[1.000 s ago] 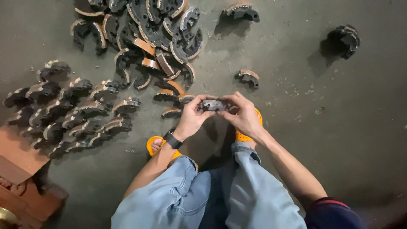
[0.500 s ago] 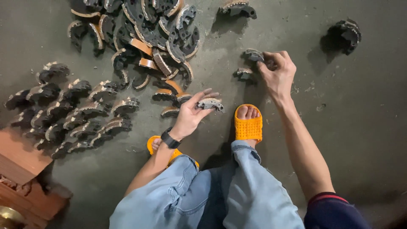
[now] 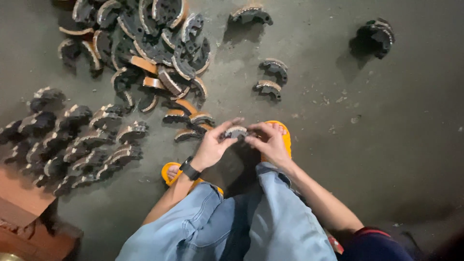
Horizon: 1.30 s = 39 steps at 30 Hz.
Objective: The person sits on the floor and sorts a large pile of curved, dark metal parts with light-colored edges. They pick up individual pieces, inspect them, and place them into a separate, organized pile on the floor.
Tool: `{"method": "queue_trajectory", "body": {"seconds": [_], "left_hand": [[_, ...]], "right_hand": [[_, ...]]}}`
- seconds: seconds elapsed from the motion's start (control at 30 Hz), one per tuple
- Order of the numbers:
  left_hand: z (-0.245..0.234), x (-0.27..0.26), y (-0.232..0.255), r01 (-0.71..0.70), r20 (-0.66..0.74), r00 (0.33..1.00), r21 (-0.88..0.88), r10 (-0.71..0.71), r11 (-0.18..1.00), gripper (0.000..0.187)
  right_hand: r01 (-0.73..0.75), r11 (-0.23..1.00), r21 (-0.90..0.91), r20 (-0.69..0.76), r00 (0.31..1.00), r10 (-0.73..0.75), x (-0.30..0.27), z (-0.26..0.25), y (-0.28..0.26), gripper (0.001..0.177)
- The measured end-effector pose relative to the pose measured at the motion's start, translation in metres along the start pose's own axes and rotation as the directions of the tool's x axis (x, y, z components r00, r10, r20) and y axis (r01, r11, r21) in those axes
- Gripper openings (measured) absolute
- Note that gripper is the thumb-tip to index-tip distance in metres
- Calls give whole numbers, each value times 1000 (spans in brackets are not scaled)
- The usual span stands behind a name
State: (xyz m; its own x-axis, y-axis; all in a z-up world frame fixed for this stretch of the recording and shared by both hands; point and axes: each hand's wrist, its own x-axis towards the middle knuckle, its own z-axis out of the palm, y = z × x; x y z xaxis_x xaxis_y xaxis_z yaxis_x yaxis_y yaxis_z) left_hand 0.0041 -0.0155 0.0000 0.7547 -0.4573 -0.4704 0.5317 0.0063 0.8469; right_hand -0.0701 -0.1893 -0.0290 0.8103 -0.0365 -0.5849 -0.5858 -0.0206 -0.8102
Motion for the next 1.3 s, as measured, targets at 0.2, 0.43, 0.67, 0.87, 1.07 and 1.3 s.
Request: {"method": "queue_trajectory", "body": {"seconds": [0.2, 0.43, 0.67, 0.87, 1.07, 1.3], "left_hand": [[17, -6, 7, 117, 41, 993, -107, -114, 987, 49], [9, -5, 0, 194, 63, 980, -87, -189, 977, 74], [0, -10, -8, 179, 52, 983, -92, -175, 980, 57], [-3, -10, 4, 185, 20, 983, -59, -184, 981, 45], [-2, -6, 19, 271, 61, 961, -6, -270, 962, 34], [-3, -10, 21, 289, 19, 957, -134, -289, 948, 28]], "right_hand": [[154, 977, -147, -5, 988, -156, -1, -11, -35, 30], [235, 901, -365, -242, 911, -335, 61, -79, -63, 19], [307, 820, -484, -307, 817, -487, 125, -108, -63, 16], [292, 890, -349, -397, 815, -423, 127, -126, -80, 17], [376, 766, -521, -281, 772, -570, 143, -109, -125, 22], [493, 200, -847, 372, 817, -441, 193, -45, -159, 58]]}}
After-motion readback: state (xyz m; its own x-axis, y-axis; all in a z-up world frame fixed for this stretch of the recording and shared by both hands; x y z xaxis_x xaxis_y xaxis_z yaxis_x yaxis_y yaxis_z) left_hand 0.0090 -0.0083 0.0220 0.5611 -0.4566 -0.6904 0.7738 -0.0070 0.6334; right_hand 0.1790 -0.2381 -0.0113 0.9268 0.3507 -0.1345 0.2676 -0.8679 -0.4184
